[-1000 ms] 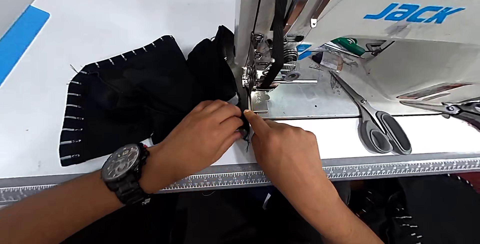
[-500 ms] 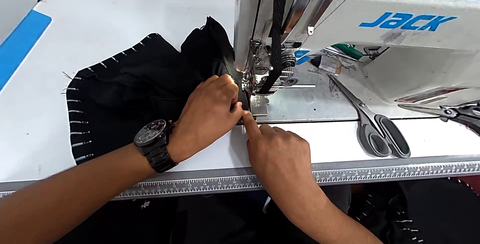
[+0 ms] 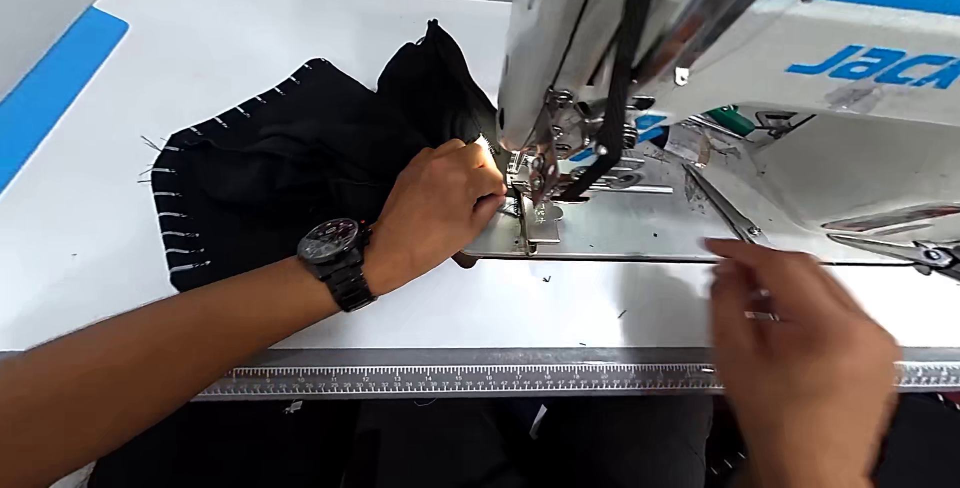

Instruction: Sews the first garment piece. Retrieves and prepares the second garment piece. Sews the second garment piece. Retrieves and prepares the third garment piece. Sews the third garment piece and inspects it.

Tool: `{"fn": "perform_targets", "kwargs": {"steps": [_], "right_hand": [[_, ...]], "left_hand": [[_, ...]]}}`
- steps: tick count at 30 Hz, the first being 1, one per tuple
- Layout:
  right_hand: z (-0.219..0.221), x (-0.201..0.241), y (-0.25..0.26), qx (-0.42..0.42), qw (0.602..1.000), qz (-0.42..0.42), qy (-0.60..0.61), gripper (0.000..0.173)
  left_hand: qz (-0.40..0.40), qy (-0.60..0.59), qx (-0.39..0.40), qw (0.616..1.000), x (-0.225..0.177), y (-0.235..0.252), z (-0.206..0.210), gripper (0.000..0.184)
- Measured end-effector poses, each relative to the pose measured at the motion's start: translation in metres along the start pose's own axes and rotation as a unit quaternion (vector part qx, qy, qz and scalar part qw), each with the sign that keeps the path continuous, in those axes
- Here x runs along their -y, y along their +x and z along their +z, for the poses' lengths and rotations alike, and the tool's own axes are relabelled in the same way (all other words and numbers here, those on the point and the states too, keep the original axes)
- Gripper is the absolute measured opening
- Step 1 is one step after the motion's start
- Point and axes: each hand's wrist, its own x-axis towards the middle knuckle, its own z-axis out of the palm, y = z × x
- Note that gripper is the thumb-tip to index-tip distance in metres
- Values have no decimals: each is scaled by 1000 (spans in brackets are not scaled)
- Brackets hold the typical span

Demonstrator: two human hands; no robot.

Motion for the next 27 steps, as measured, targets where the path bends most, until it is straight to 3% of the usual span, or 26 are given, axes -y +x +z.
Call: {"fn": "perform_targets", "kwargs": {"steps": [4,10,14,16,19,21,22,24,26,27], "right_hand": [[-16,-64,-21,27,994,85,-62,32],[-53,-90,-38,138,982,130,-5,27],[-79,-73,-36,301,929,209,-52,68],[-78,-57,-40,350,900,232,-119,81],[-72,-49,-63,307,927,190,-103,74],[-75,-52,-81,283,948,137,48,70],[-75,-49,-88,286,937,115,166,73],[-62,-22,-96,316,848,99,413,86],[-46,15,-96,380,750,93,534,88],[-41,30,-90,415,723,92,544,85]], "left_hand": [[-10,9,-8,1000,11,14,7,15],[40,1,72,997,26,18,2,18],[56,4,86,995,31,15,2,26],[50,21,94,994,28,17,3,24],[50,33,98,993,26,22,0,17],[53,24,110,992,29,22,-8,15],[61,13,118,991,32,21,-14,16],[87,-40,152,984,43,18,-28,17],[116,-122,204,964,56,18,-41,19],[126,-169,226,951,61,20,-44,19]]}}
